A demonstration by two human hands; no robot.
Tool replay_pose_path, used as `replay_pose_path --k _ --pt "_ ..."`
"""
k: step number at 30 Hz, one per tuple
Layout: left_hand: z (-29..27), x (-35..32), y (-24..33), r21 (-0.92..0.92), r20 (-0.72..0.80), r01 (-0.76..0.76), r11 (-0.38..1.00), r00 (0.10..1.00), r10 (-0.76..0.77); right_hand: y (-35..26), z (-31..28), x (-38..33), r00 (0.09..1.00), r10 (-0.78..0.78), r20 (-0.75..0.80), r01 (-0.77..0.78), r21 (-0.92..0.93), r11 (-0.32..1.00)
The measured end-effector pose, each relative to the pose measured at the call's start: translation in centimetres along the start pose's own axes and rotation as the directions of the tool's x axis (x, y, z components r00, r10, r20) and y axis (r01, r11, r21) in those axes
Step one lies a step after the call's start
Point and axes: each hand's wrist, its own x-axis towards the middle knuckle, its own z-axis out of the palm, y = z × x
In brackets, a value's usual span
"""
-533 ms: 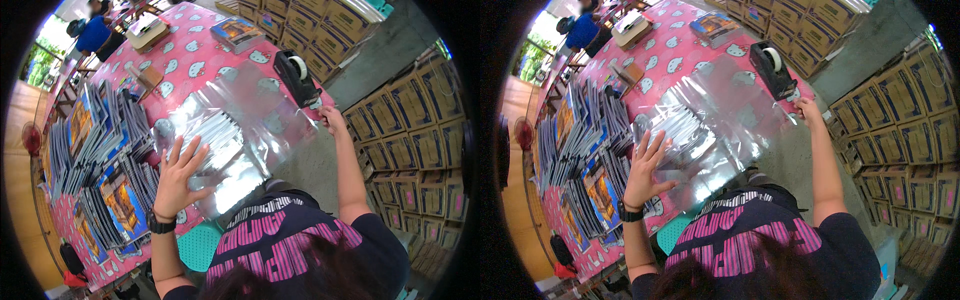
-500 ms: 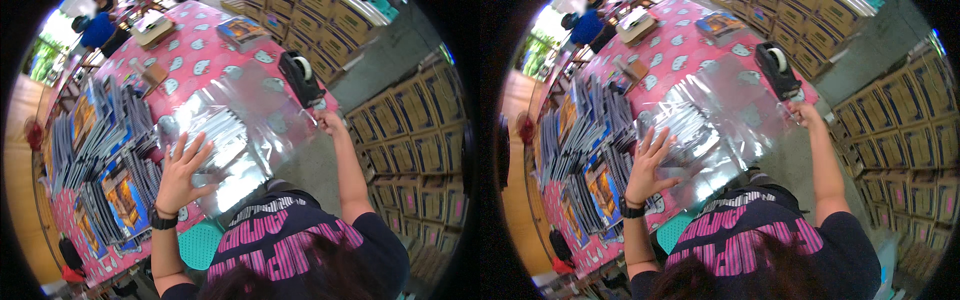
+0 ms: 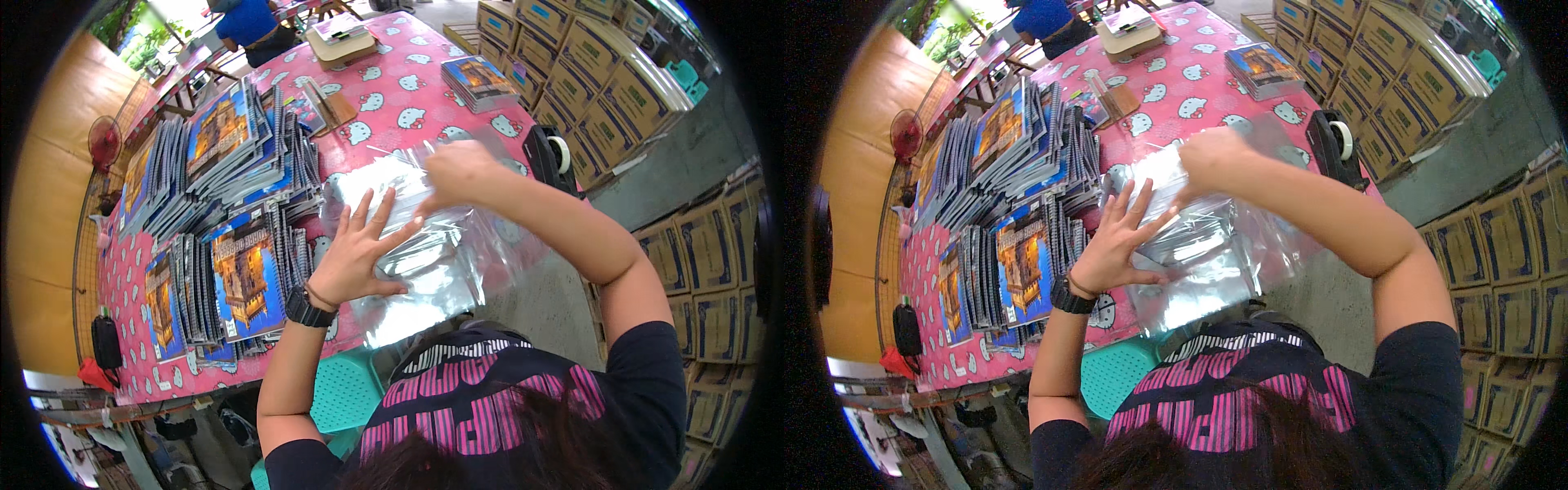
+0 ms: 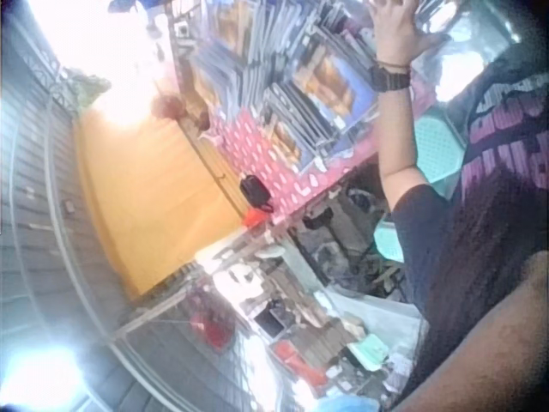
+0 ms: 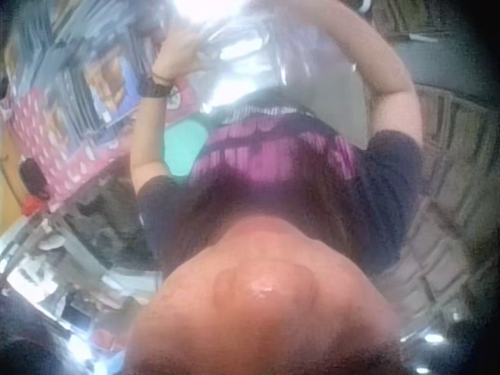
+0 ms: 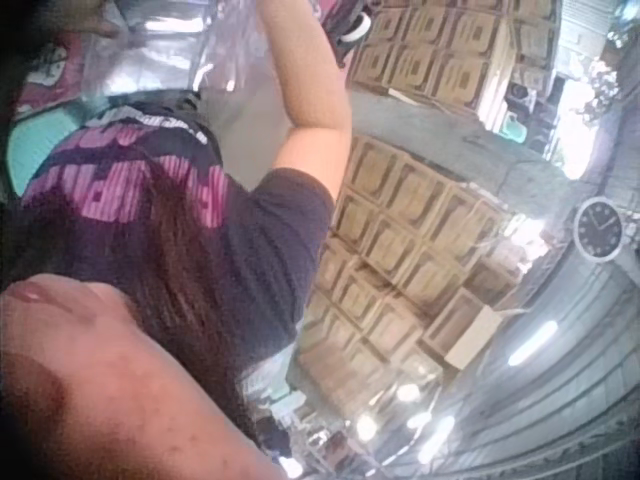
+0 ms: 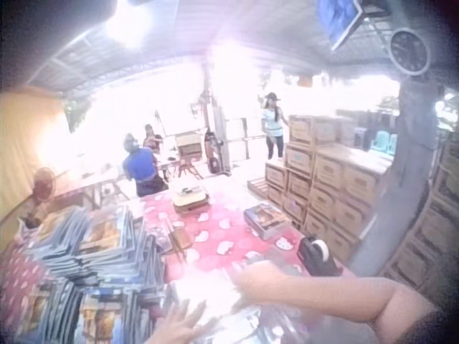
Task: The person packages notebooks by placing a stack of notebooks into a plastic sleeve, folding the flap, and sealing it with several pieces of tape from a dispenser.
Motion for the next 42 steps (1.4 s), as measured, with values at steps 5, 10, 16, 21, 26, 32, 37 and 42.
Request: replay_pose_path --k 5,10,16,21,26,32,37,42 --pt "3.2 -1.3 -0.6 0.012 -0.356 0.128 0.992 0.928 -0.115 7.5 2.3 -5.1 0.880 -0.309 -0.360 0.417 0.278 0.865" --pt "2.3 1.7 4.3 -0.323 -0.562 0.048 0.945 0.794 -0.232 0.8 4.3 -4.5 0.491 -0.072 -0.868 0.733 0.367 0.573" --pt "0.1 -1.1 0.5 -0.748 -0.324 0.070 0.660 0.829 -0.455 4.8 8.4 -0.1 0.979 -0.001 -0.203 0.202 0.973 0.113" --pt "4.0 -0.6 -0.8 -0.614 -0.302 0.206 0.762 0.830 -0.469 2.3 4.6 -2.4 0.806 -0.278 -0.523 0.572 0.808 0.138" --pt "3.5 0.0 0.2 -0.135 -0.367 0.172 0.976 0.906 -0.211 4.5 4.2 -3.6 0.750 -0.410 -0.519 0.661 0.554 0.507" --pt "1.9 -1.4 -1.1 -0.896 -0.284 -0.009 0.444 0.781 -0.557 3.8 7.4 -3.6 0.770 -0.410 -0.489 0.596 0.322 0.735" --pt "3.7 0.6 -3.1 -0.795 -0.243 0.150 0.588 0.810 -0.534 3.0 7.9 -2.7 0.731 -0.309 -0.608 0.647 0.475 0.596" --pt "1.7 0.0 -1.1 -0.466 -0.570 0.049 0.883 0.747 -0.342 3.4 7.6 -3.1 0.796 -0.196 -0.573 0.580 0.627 0.520"
